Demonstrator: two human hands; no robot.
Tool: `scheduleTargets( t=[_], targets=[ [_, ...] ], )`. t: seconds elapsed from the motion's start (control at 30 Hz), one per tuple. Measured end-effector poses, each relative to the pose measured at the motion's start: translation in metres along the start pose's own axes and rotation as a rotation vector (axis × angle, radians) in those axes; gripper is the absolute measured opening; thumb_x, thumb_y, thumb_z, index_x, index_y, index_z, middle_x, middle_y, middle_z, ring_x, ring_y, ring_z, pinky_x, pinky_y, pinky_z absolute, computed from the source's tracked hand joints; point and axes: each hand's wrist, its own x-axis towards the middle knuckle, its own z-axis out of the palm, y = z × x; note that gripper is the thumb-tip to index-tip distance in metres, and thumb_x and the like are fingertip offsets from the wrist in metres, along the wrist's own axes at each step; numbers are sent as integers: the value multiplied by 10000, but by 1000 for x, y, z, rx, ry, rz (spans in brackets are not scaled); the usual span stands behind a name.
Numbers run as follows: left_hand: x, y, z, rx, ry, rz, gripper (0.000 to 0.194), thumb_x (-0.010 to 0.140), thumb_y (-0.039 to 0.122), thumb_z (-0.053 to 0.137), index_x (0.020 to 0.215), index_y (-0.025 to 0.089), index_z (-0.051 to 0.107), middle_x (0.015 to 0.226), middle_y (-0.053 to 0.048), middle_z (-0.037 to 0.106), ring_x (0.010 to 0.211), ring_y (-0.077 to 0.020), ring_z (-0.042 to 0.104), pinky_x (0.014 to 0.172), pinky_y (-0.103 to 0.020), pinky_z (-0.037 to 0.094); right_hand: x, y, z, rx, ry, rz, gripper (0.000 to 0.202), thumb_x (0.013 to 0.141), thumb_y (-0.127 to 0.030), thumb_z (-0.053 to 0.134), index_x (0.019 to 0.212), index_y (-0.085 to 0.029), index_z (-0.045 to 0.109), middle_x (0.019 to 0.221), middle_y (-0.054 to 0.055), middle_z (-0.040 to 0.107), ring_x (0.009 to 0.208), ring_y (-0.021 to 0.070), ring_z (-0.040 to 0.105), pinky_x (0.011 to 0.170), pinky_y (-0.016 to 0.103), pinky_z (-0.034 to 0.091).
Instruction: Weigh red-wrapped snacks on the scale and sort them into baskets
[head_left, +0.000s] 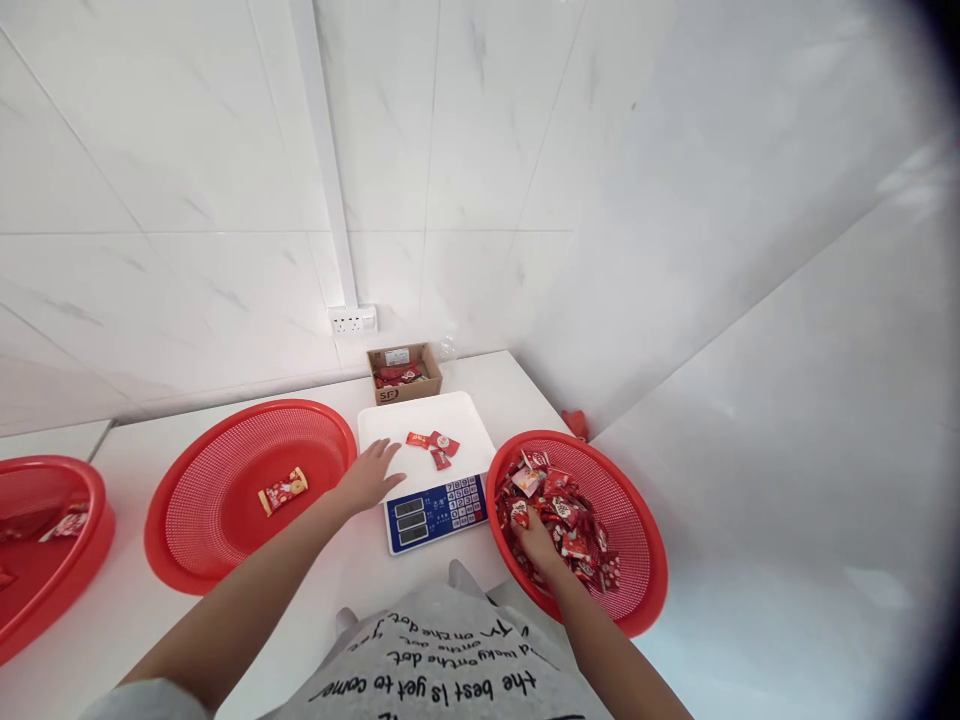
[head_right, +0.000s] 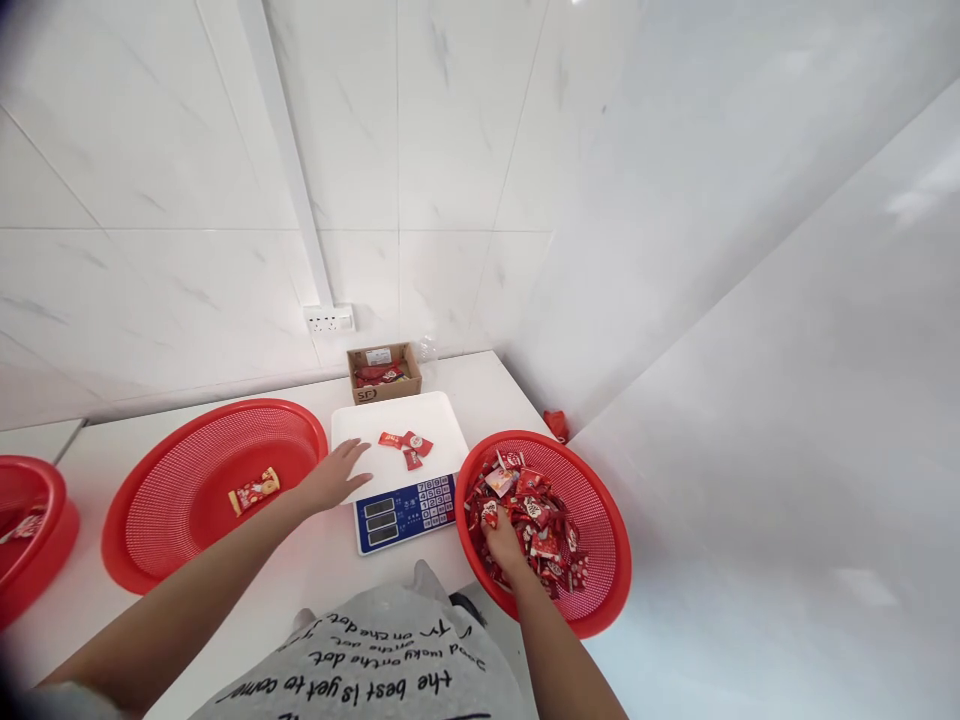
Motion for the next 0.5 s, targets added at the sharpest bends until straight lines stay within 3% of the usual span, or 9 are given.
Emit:
scheduleTargets(
  t=[0.13,0.23,0.37,0.5],
  targets=[
    [40,28,25,11,-21,58,695,843,484,500,1452,254,256,1579,-109,116,1438,-326,53,1120,-521,178,2,0,-1,9,-7,-35,474,653,-351,564,1077,-140,571,1108,131,660,1017,278,607,931,379,432],
    [58,38,38,36,-25,55,741,829,577,468,1468,292,221,1588,-101,37,1421,-401,-34,1092,-602,147,3,1,-1,5,-12,-28,467,649,-355,570,1067,-146,579,1100,123,662,1024,272,599,952,382,420],
    [69,37,48,61,-47,88,624,850,530,465,1423,330,321,1562,-86,179,1414,-420,43,1074,-631,144,2,2,-1,10,-20,-22,462,659,-350,564,1075,-148,583,1066,117,672,998,265,608,927,371,435],
    [67,36,50,70,-24,141,475,907,351,419,1378,297,399,1441,-93,394,1376,-317,240,1095,-505,209,0,3,0,20,-1,-41,450,677,-355,564,1084,-164,591,1081,111,676,1015,262,604,922,357,436]
  ],
)
